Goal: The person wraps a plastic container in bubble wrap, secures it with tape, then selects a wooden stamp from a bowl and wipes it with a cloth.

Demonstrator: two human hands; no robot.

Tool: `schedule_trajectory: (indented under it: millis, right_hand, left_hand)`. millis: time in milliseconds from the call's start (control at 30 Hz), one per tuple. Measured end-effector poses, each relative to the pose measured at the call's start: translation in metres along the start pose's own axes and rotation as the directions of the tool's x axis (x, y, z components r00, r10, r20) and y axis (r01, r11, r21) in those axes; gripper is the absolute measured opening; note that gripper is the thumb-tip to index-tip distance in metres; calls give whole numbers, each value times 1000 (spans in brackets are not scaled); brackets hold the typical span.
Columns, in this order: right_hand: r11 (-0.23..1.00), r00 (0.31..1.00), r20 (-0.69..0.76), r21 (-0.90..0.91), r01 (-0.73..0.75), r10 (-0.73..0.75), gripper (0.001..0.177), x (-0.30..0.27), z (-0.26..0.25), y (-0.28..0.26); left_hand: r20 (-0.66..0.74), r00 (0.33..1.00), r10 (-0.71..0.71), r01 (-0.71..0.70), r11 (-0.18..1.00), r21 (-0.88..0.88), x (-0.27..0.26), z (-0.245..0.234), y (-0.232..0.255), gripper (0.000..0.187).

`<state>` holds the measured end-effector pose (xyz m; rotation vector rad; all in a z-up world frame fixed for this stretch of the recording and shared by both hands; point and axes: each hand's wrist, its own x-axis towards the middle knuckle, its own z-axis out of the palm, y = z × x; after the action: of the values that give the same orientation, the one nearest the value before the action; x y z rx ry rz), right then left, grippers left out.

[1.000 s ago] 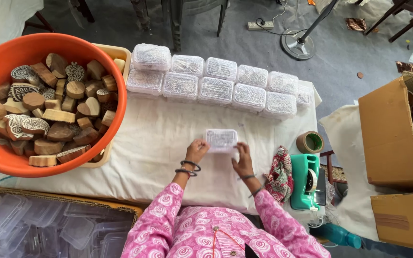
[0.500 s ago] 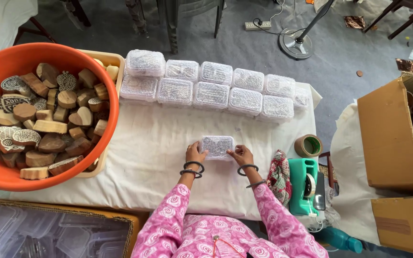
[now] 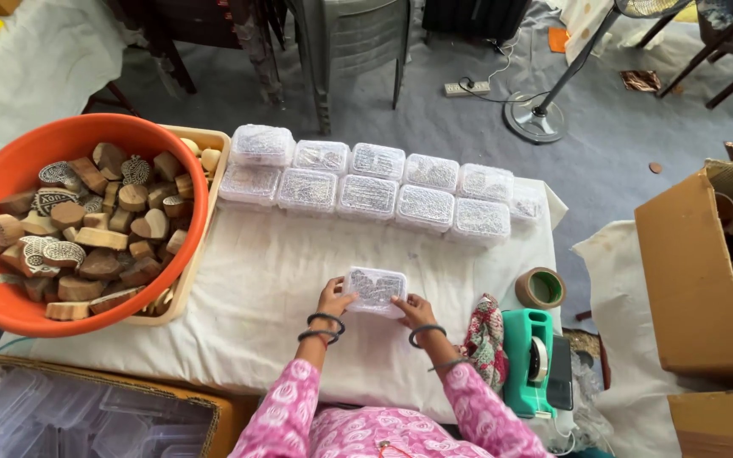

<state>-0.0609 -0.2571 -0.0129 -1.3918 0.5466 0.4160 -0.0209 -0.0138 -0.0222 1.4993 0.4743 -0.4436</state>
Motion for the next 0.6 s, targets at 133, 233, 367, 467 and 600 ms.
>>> schedule_trajectory:
  millis: [133, 233, 367, 467, 600]
  right_hand:
    - [991, 1000, 6, 132, 13, -14, 38, -9, 1, 24]
    - [995, 1000, 16, 99, 16, -18, 36, -23, 7, 30]
    - [999, 999, 28, -6, -42, 42, 36, -54, 22, 11]
    - [993, 994, -8, -59, -106, 106, 38, -70, 28, 6]
    - [994, 994, -91, -82, -66, 59, 43, -50, 9, 40]
  left_hand:
    - [48, 999, 25, -18, 989, -143, -23, -11, -29, 71]
    - [27, 1000, -15, 19, 986, -167, -43, -20, -36, 69]
    - [12, 1000, -20, 22, 945, -326, -60, -27, -38, 69]
    - [-14, 998, -67, 57, 926, -374, -67, -31, -40, 68]
    - [-16, 992, -126, 112, 929, -353, -69, -24, -38, 66]
